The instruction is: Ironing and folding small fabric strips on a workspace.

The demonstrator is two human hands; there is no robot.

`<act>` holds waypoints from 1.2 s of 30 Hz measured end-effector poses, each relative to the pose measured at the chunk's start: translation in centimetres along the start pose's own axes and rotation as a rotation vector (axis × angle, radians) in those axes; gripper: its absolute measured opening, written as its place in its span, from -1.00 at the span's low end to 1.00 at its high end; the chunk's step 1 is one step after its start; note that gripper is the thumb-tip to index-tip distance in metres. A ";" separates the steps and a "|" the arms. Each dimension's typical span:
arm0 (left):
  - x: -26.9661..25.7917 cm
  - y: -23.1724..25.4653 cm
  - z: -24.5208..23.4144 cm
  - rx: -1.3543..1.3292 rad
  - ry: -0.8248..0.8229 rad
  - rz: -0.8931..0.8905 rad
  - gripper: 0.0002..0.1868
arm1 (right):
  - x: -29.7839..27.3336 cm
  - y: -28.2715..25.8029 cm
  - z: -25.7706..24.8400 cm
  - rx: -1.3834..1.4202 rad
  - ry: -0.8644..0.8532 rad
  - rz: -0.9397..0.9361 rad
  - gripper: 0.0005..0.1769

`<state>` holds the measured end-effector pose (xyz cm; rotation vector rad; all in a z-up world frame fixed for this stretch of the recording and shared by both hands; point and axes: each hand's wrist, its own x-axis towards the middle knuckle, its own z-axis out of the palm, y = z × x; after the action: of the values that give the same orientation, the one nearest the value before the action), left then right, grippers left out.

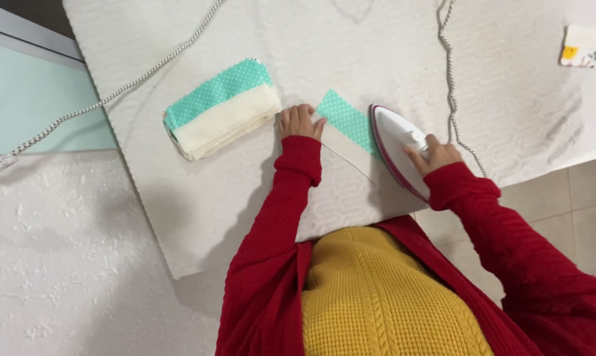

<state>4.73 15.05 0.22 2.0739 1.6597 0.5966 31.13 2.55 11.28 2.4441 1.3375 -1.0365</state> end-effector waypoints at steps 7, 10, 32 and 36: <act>0.9 0.4 -0.7 0.105 -0.092 -0.036 -0.67 | -3.2 1.5 0.0 0.014 -0.046 0.028 -0.24; 1.0 0.0 -0.8 0.022 -0.122 -0.042 -0.73 | -3.9 1.0 2.4 -0.025 -0.099 -0.066 -0.23; 2.1 -4.4 2.4 -0.157 -0.035 0.055 -0.80 | 1.0 -7.7 4.5 -0.195 -0.016 -0.212 -0.24; 2.7 -4.1 3.0 -0.200 -0.001 0.132 -0.78 | 1.7 -6.9 4.4 -0.175 -0.100 -0.177 -0.14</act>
<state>3.71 18.38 -4.39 2.0462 1.4076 0.7709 24.08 5.82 8.10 2.1520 1.5624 -1.0176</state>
